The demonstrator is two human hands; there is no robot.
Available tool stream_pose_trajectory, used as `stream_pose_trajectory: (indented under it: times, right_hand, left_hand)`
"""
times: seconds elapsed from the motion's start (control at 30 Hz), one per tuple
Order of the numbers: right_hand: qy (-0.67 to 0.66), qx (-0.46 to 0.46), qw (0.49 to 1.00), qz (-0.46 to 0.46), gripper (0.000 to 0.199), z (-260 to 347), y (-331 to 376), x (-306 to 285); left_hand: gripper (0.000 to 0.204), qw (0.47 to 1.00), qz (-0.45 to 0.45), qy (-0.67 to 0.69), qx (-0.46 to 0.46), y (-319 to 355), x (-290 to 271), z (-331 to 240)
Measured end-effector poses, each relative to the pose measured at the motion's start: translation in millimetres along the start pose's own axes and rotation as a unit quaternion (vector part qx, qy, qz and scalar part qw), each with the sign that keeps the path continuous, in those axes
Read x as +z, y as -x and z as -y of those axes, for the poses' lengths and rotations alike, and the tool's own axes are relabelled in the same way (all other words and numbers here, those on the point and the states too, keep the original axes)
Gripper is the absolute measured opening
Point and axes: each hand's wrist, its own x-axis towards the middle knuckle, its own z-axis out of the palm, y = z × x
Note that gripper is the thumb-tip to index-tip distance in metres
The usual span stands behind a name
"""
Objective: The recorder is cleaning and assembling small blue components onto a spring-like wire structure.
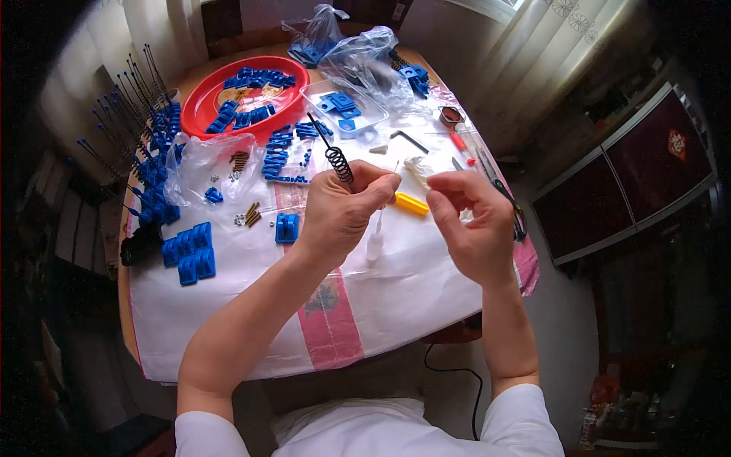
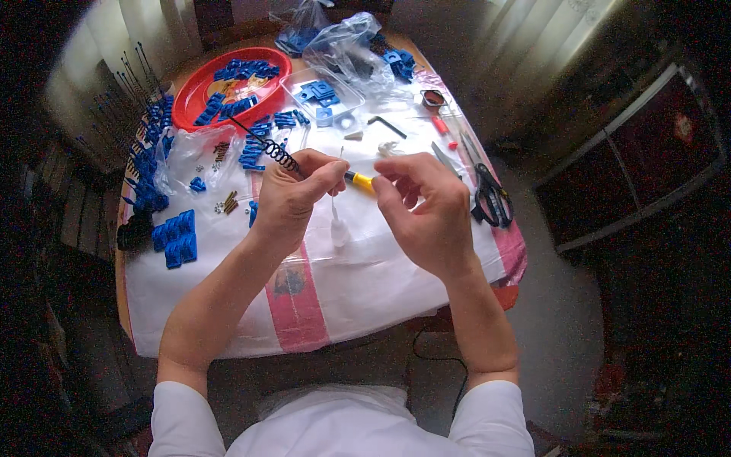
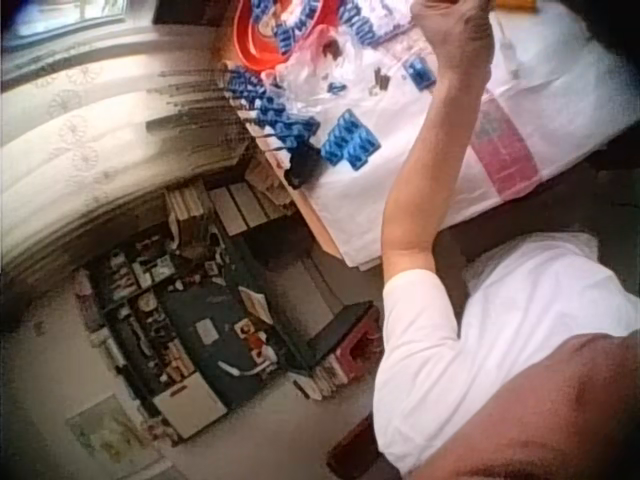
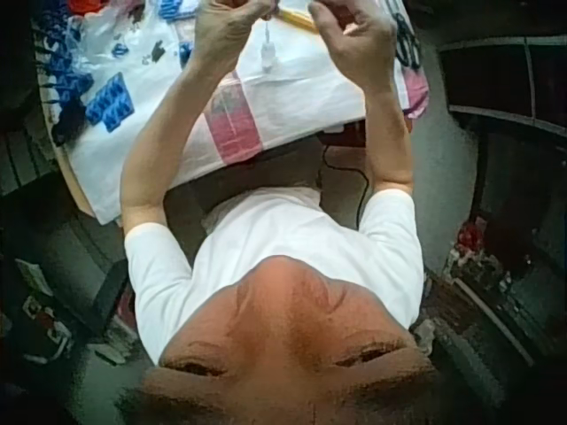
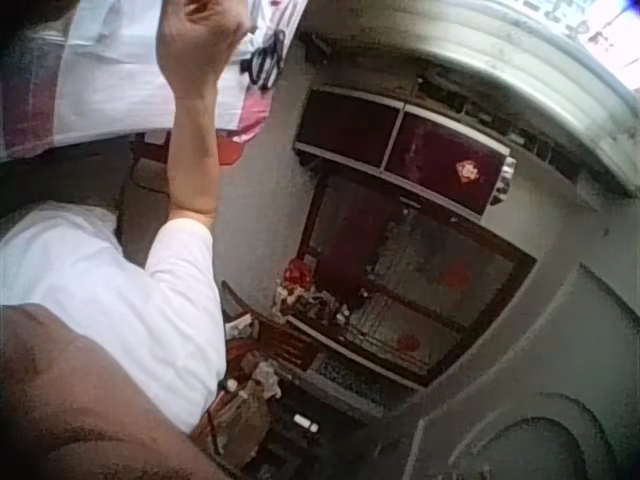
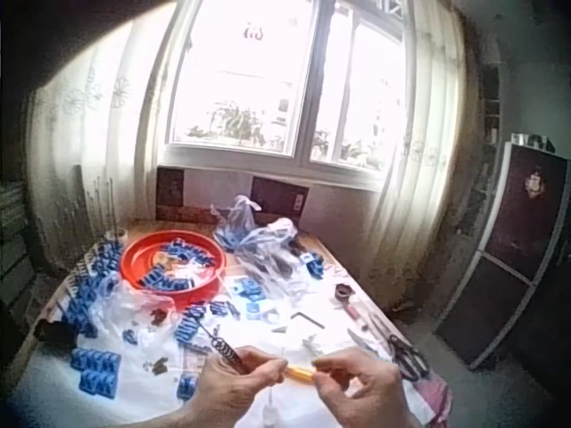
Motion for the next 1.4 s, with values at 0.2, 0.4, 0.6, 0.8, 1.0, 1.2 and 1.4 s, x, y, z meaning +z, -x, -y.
stream_pose_trajectory:
  times: [0.2,0.4,0.6,0.8,1.0,1.2,1.4]
  right_hand:
    - [-0.05,0.023,0.997,0.056,0.017,14,-16,-1]
    - [-0.006,0.05,0.996,0.066,0.017,18,-21,-6]
    - [-0.006,0.03,0.997,0.066,0.014,20,-22,-7]
    - [0.016,0.009,0.998,0.059,0.01,17,-25,-8]
    - [0.09,-0.041,0.993,0.069,0.007,23,-28,-10]
    - [0.116,-0.056,0.991,-0.019,0.006,12,-37,-18]
    - [0.09,0.018,0.995,0.03,0.009,-17,-43,-33]
  left_hand:
    - [0.01,0.999,0.024,-0.022,0.025,5,8,0]
    - [0.007,0.988,0.018,-0.131,0.074,9,11,-3]
    - [0.007,0.986,0.032,-0.142,0.086,9,10,-2]
    - [0.009,0.98,0.031,-0.165,0.104,11,14,-7]
    - [0.01,0.989,0.036,-0.132,0.056,10,12,-6]
    - [0.013,0.995,0.023,-0.088,0.037,9,9,-2]
    - [0.015,0.996,0.02,-0.083,0.016,7,8,-3]
